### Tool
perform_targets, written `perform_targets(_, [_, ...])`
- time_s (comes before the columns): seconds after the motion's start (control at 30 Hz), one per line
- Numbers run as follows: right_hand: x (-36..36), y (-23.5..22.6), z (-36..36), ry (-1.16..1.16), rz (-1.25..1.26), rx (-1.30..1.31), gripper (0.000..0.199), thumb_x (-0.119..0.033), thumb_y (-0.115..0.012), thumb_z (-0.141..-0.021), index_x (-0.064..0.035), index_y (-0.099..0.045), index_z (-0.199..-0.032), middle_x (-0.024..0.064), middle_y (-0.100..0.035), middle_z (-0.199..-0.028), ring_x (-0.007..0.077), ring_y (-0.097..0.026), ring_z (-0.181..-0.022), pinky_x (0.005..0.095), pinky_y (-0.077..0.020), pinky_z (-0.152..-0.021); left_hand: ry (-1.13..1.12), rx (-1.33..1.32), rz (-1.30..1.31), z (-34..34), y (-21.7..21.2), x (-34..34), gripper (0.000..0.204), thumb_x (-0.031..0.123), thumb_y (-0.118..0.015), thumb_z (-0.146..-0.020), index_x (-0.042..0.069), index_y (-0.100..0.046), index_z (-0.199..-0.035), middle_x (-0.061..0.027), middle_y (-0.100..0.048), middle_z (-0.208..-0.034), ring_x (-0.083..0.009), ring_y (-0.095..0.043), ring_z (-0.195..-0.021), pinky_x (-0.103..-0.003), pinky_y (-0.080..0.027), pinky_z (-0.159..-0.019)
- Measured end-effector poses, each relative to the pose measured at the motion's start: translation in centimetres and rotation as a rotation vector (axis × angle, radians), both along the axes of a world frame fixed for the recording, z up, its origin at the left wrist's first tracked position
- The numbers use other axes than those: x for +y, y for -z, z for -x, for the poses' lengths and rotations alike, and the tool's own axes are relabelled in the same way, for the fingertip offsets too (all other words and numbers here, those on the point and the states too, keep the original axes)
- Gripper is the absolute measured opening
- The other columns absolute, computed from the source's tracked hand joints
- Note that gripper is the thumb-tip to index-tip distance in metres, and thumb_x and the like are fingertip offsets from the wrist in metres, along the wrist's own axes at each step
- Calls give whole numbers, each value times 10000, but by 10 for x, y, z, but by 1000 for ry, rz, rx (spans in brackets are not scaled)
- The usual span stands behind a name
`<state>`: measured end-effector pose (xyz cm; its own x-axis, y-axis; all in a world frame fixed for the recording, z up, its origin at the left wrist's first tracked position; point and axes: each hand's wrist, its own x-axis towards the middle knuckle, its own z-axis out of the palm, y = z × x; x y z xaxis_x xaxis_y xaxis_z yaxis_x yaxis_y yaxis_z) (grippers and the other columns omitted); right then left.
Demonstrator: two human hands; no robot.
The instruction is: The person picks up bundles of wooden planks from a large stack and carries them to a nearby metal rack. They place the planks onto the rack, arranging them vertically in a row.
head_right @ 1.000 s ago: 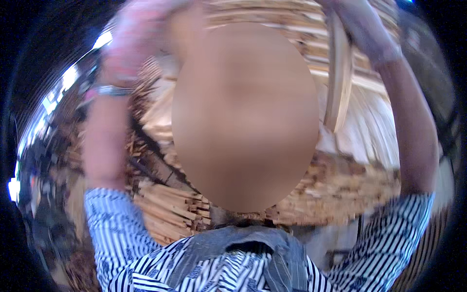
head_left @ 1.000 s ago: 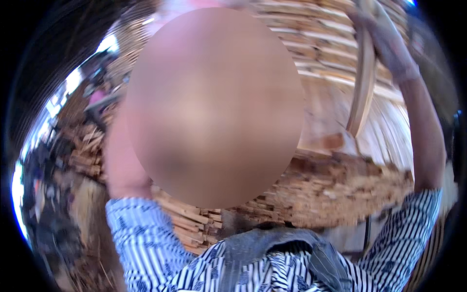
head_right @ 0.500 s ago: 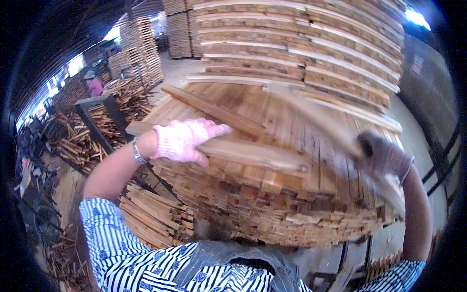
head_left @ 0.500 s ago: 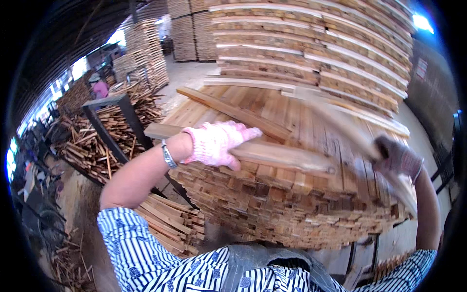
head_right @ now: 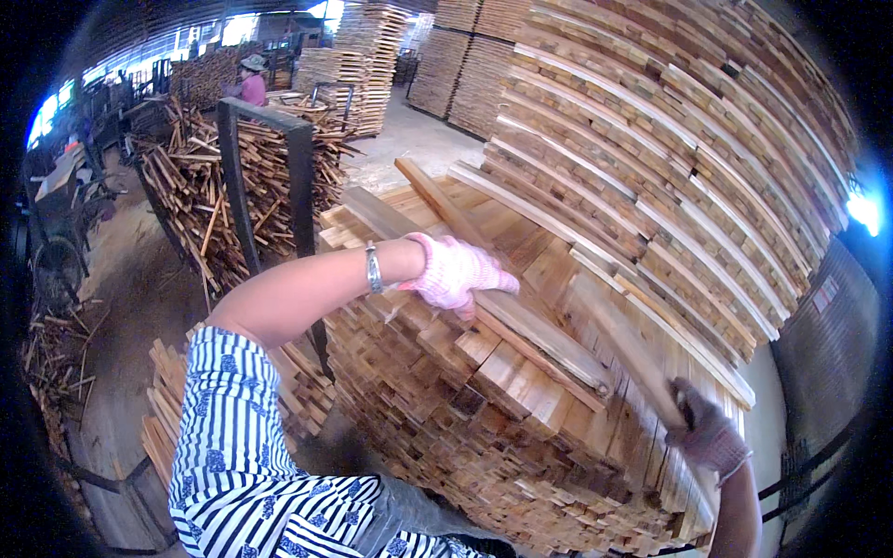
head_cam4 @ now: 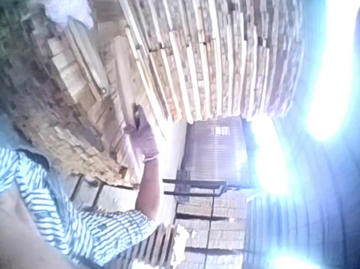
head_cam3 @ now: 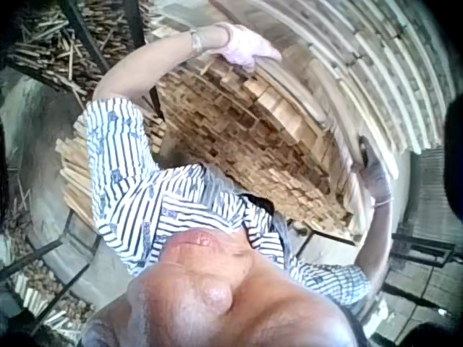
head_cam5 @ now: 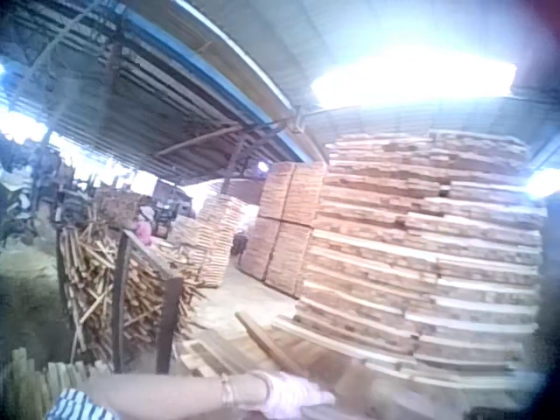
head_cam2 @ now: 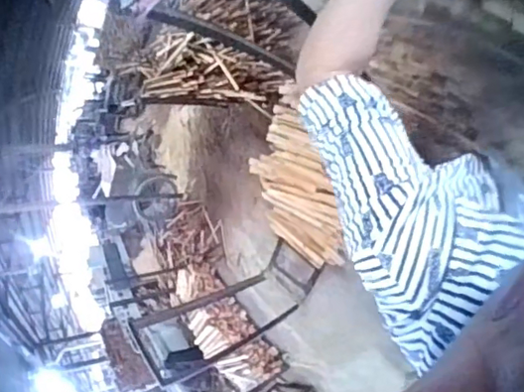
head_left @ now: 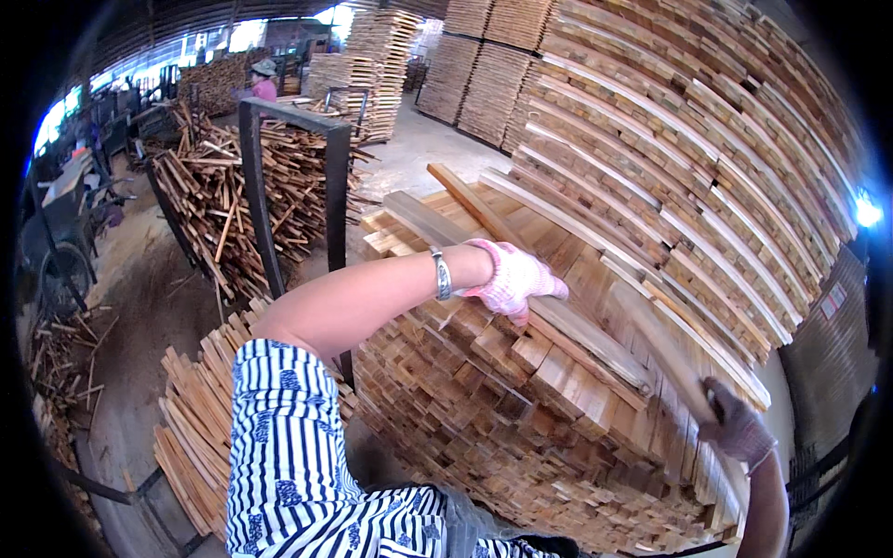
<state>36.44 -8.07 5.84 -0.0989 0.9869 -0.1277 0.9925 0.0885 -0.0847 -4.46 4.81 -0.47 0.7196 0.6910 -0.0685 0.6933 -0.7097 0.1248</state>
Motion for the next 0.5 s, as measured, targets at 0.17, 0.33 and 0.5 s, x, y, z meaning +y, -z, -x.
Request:
perform_targets(0.17, [-20, -12, -35, -37, -123, 38, 802, -45, -771, -661, -68, -466, -1403, 183, -623, -1219, 254, -609, -1136, 351, -478, -980, 3, -51, -38, 7, -3, -10, 731, 205, -710, -799, 88, -398, -1451, -233, -501, -1384, -377, -488, -1285, -444, -422, -1060])
perform_targets(0.33, [-45, -12, -84, -38, -114, 53, 865, -35, -775, -670, -73, -408, -1452, 205, -634, -1182, 249, -627, -1062, 359, -481, -948, -38, -52, -55, -6, -3, -15, 663, 182, -722, -803, 109, -457, -1406, -198, -516, -1383, -351, -491, -1288, -407, -398, -1091])
perform_targets(0.5, [-71, 34, -120, 46, -6, -16, 882, -30, -770, -685, -112, -392, -1477, 165, -640, -1260, 257, -638, -1091, 359, -492, -990, -119, -146, -7, -3, -4, -19, 693, 59, -757, -708, 107, -503, -1350, -175, -533, -1365, -345, -488, -1285, -373, -387, -1096])
